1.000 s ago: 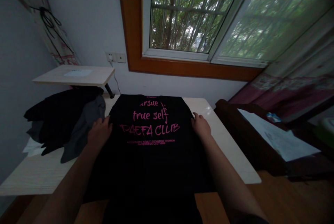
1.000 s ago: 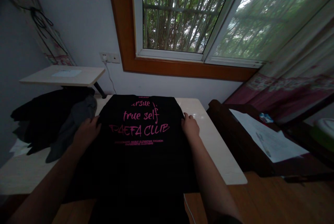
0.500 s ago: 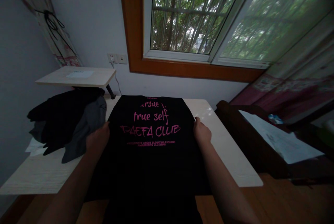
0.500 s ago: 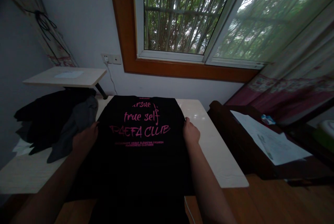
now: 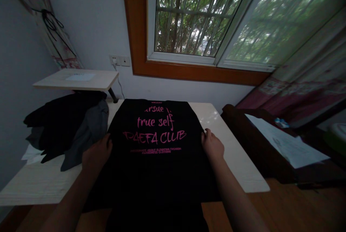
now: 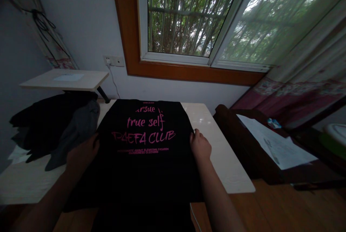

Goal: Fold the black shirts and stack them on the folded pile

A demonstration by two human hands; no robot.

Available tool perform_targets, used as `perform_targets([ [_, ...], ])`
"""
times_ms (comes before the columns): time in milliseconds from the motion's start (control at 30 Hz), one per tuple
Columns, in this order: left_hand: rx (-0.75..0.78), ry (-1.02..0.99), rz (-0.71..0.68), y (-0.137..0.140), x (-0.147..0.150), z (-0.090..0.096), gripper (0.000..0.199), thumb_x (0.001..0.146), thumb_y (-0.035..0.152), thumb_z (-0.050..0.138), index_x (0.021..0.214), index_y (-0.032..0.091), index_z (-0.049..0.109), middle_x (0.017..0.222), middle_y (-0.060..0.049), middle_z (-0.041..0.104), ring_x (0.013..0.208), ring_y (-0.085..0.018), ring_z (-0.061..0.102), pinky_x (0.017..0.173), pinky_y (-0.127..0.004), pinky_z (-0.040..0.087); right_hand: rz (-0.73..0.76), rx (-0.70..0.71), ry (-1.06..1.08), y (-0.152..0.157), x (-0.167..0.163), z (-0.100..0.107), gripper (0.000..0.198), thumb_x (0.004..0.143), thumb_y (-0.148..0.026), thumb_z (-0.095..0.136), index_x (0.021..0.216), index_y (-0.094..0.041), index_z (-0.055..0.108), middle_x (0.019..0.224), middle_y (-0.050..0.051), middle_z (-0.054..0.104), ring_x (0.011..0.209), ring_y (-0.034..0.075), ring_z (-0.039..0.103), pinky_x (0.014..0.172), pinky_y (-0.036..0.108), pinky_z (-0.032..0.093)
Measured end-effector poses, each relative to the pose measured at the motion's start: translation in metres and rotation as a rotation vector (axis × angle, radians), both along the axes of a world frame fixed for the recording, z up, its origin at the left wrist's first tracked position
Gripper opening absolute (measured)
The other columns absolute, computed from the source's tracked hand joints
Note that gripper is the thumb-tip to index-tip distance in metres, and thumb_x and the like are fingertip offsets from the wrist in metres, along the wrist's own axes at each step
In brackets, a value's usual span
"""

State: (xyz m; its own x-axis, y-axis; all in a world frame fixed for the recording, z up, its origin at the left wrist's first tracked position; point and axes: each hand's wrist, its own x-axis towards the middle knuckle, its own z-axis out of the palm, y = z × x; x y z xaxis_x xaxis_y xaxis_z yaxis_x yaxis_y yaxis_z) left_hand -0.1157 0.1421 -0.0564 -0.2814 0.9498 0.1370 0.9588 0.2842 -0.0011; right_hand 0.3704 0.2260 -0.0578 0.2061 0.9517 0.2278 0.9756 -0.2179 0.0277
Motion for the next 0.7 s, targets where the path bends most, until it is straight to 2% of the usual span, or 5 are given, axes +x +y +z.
perform_targets([
  [167, -0.001, 0.086, -0.005, -0.021, 0.002, -0.004, 0.053, 0.103, 0.038, 0.027, 0.148, 0.02, 0.047, 0.107, -0.014, 0.075, 0.087, -0.029, 0.073, 0.074, -0.038, 0.052, -0.028, -0.064, -0.009, -0.013, -0.003, 0.001, 0.045, 0.106, -0.043, 0.029, 0.14, -0.019, 0.047, 0.097, 0.013, 0.074, 0.081, 0.026, 0.072, 0.07, 0.033, 0.049],
  [267, -0.04, 0.067, -0.008, -0.027, -0.001, -0.005, 0.052, 0.103, 0.036, 0.029, 0.147, 0.021, 0.05, 0.104, -0.014, 0.076, 0.084, -0.028, 0.073, 0.073, -0.037, 0.053, -0.032, -0.121, 0.011, -0.015, -0.001, 0.003, 0.045, 0.106, -0.042, 0.027, 0.141, -0.02, 0.046, 0.094, 0.012, 0.074, 0.081, 0.027, 0.073, 0.072, 0.035, 0.051],
  [567, -0.219, 0.079, -0.06, -0.05, -0.015, 0.007, 0.053, 0.102, 0.034, 0.031, 0.152, 0.026, 0.043, 0.097, -0.013, 0.077, 0.073, -0.029, 0.073, 0.068, -0.038, 0.053, -0.024, -0.202, 0.058, -0.029, 0.019, 0.0, 0.047, 0.106, -0.046, 0.024, 0.144, -0.023, 0.041, 0.089, 0.012, 0.075, 0.08, 0.03, 0.075, 0.072, 0.039, 0.052],
  [700, -0.241, 0.052, -0.053, -0.053, -0.016, 0.01, 0.052, 0.103, 0.036, 0.027, 0.152, 0.026, 0.043, 0.092, -0.012, 0.077, 0.074, -0.03, 0.074, 0.066, -0.039, 0.054, -0.014, -0.221, 0.038, -0.035, 0.02, 0.002, 0.048, 0.106, -0.046, 0.025, 0.146, -0.022, 0.04, 0.089, 0.012, 0.075, 0.08, 0.03, 0.074, 0.072, 0.039, 0.052],
])
